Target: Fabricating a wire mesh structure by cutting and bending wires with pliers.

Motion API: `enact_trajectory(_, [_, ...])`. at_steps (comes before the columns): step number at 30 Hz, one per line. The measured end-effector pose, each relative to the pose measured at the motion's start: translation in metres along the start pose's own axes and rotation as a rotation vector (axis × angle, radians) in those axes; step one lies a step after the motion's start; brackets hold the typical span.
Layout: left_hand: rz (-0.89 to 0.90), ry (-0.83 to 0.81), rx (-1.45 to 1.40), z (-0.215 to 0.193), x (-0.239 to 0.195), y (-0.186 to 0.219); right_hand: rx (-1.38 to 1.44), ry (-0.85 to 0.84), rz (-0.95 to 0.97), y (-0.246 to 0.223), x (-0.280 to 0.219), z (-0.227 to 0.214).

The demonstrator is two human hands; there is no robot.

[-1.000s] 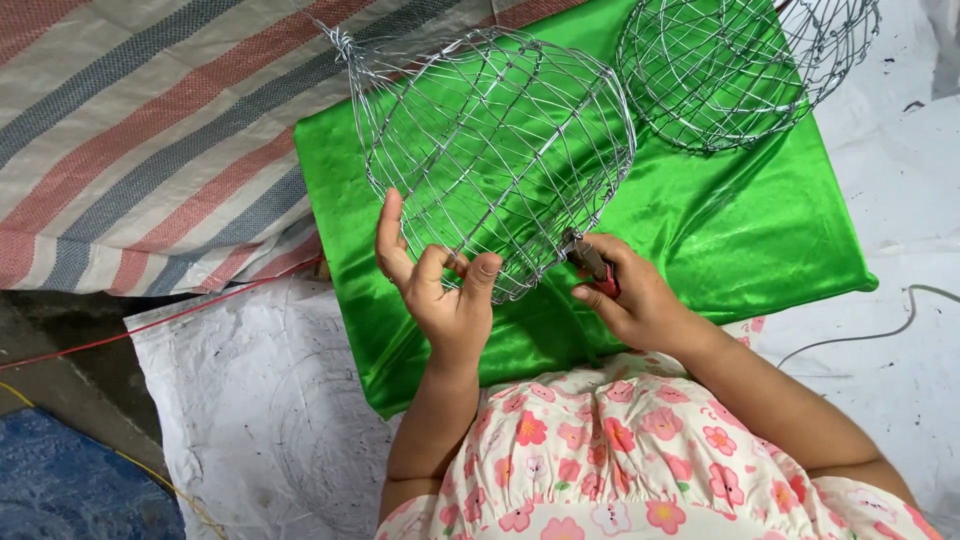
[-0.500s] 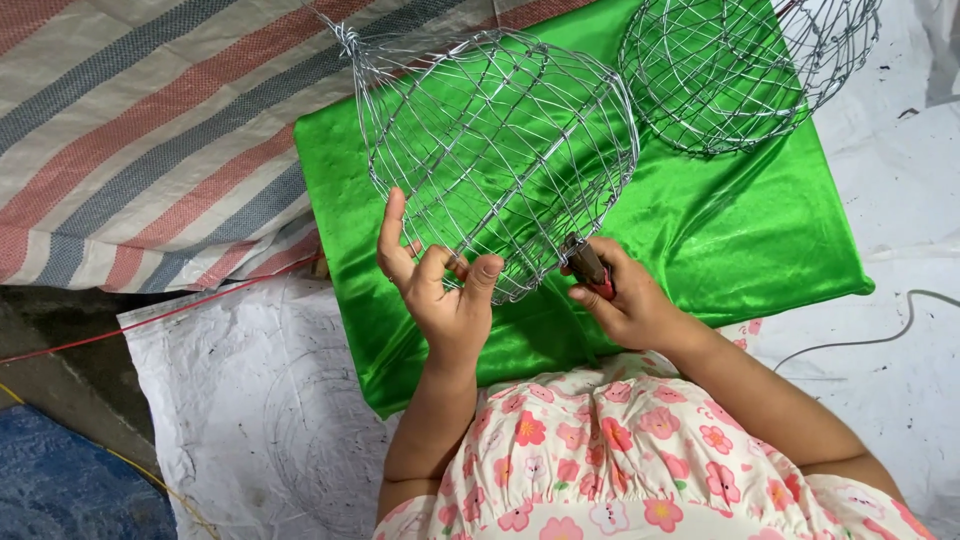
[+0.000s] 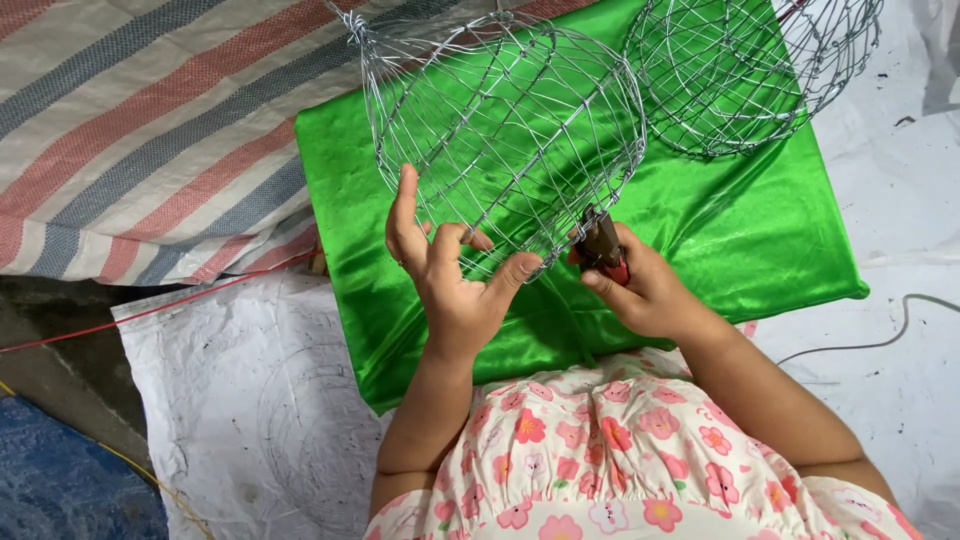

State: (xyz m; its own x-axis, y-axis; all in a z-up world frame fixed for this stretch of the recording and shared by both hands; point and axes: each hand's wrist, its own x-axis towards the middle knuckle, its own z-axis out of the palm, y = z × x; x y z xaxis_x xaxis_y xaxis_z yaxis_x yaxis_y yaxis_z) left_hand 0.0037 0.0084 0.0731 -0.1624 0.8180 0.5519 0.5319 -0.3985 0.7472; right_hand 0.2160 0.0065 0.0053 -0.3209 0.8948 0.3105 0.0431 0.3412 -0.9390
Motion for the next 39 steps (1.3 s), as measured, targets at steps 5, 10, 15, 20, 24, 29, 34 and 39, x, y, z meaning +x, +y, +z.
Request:
enact_trajectory(5, [0.014,-0.005,0.025,0.001,-0.001,0.002,-0.006,-0.032,0.074,-0.012,-0.010,-0.010])
enact_trajectory(10, [0.039,0.006,0.064,0.002,0.000,0.000,0.096,-0.089,0.145,-0.023,-0.025,-0.015])
enact_trajectory(15, [0.030,0.017,0.063,0.003,0.005,-0.010,0.091,-0.159,0.197,-0.032,-0.033,-0.019])
enact_trajectory(20, [-0.028,0.001,-0.011,-0.005,0.008,-0.027,0.010,-0.146,0.254,-0.023,-0.041,-0.021])
enact_trajectory(24, [-0.104,0.101,-0.157,-0.016,0.009,-0.056,-0.298,-0.141,0.404,-0.021,-0.038,-0.026])
enact_trajectory(29, [-0.280,0.252,-0.474,-0.038,0.020,-0.057,-0.747,-0.251,0.389,-0.007,-0.033,-0.036])
enact_trajectory(34, [-0.453,0.331,-0.920,-0.050,0.018,-0.066,-1.257,-0.393,0.446,0.031,-0.038,-0.031])
enact_trajectory(39, [-0.523,0.297,-1.003,-0.041,0.009,-0.070,-1.306,-0.378,0.391,0.045,-0.042,-0.023])
